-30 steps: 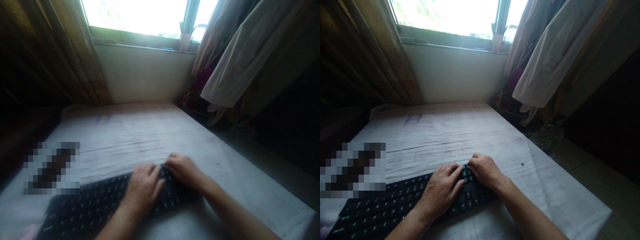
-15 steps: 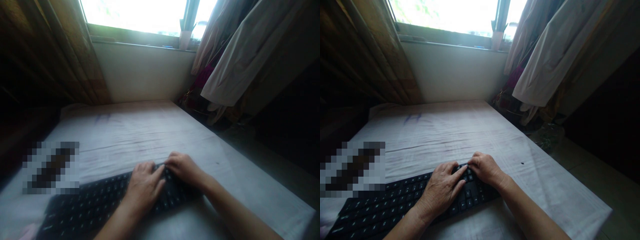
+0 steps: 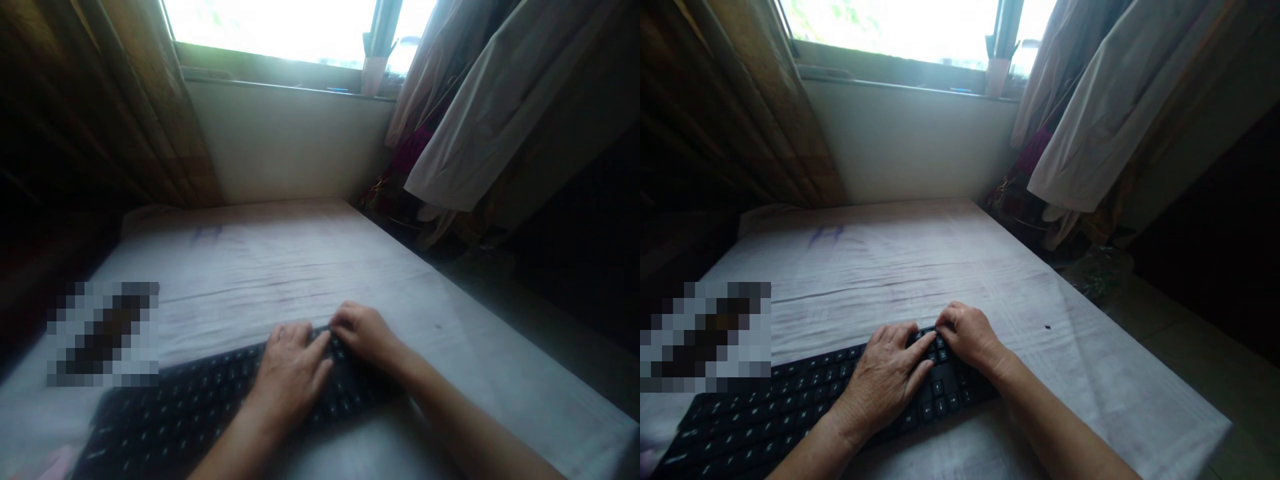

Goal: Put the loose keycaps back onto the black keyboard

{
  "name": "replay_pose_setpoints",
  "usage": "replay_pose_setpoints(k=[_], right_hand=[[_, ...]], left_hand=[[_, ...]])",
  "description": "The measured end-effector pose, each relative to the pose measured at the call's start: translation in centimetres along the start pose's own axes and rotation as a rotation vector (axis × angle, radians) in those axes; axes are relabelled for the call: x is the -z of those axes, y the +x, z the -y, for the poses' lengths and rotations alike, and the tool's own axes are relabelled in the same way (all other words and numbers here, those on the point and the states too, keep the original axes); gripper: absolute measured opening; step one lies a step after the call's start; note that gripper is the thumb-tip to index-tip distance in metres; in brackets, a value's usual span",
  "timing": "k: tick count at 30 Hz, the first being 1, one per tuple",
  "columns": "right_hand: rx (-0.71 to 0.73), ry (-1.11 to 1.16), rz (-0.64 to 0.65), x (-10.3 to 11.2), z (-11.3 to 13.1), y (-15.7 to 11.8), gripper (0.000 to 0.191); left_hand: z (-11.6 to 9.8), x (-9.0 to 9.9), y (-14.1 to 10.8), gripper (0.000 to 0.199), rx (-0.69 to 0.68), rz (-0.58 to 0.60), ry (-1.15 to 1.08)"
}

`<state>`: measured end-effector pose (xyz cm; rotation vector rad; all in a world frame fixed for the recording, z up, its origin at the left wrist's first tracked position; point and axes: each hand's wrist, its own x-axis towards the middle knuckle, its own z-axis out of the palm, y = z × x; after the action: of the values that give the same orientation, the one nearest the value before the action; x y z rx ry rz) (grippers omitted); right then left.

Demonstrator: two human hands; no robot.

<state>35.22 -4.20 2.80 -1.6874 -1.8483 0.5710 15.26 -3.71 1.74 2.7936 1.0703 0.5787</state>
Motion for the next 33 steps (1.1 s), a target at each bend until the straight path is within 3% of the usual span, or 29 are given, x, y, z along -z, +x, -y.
replay_pose_setpoints(k=[7,11,15,19,23,27,33], right_hand=[[-0.065,0.237,0.008,0.9,-0.9,0.3,0.011],[-0.138,0.391,-0.026,1.7,-1.8,0.3,0.030],[-0.206,0.467,-0.124,1.8,-2.6,-0.1,0.043],[-0.240,0.455,-0.238,1.5,-3.5,0.0,0.042],[-0.238,0.414,-0.234,1.4,-4.1,0.0,0.033],[-0.220,0.370,-0.211,1.4,-4.4,-0.2,0.030],[-0.181,0.308,-0.191,1.2,-4.6,-0.2,0.028]], left_hand=[[0.3,-0.1,-0.1,0.036,-0.001,0.019,-0.027],[0.4,-0.1,-0.1,0.038,0.012,0.035,-0.048],[0.6,0.1,0.1,0.040,0.039,0.082,-0.077],[1.8,1.0,-0.2,0.044,0.077,0.159,-0.098],[4.3,3.2,-2.7,0.050,0.129,0.229,-0.082],[6.5,5.8,-6.7,0.086,0.150,0.351,-0.030],[7.3,7.8,-9.5,0.117,0.273,0.545,0.069]])
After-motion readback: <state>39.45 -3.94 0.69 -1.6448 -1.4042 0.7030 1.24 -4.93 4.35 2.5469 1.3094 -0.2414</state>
